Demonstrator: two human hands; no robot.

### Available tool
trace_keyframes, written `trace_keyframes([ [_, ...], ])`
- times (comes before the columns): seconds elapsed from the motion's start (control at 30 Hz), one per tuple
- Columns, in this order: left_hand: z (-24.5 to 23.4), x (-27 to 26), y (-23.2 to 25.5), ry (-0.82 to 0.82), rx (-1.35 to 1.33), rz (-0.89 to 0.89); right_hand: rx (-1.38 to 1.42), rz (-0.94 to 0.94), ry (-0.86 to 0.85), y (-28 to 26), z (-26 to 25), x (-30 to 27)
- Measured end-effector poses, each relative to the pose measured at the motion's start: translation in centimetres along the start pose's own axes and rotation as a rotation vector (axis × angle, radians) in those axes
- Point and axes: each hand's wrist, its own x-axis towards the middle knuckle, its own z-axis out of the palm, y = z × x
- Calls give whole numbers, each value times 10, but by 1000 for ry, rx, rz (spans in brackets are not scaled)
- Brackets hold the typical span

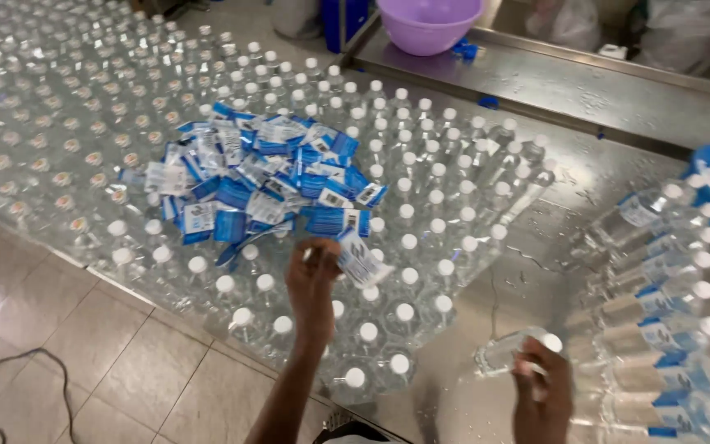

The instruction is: Manually applying labels to plastic water bottles and organizing them on a table

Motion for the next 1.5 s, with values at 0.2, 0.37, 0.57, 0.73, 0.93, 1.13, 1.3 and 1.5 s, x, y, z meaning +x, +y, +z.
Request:
trace_keyframes([
  [0.2, 86, -138, -38, -239, -357, -461, 502, 434, -325, -70, 16, 2],
  [0.37, 95, -182, -46, -433, -160, -589, 224, 308, -51, -32, -11, 0],
  [0.57, 95, -217, -121, -653, -196, -570, -219, -229, -46, 5, -3, -38],
  [0.73, 107, -225, -115, -511, -522, -940, -268, -856, -155, -8, -8, -52],
  [0.93, 116, -253, -123, -749, -66, -621, -265, -780, 167, 6, -38, -37],
  [1.13, 118, -253, -105, -816, 51, -781, -834, 100, -477, 32, -46, -47],
  [1.3, 124, -224, -82, -960, -13, -557, -189, -151, 240, -9, -53, -35],
  [1.5, 108, -202, -69, -993, 203, -698, -156, 236, 145, 3, -66, -26],
])
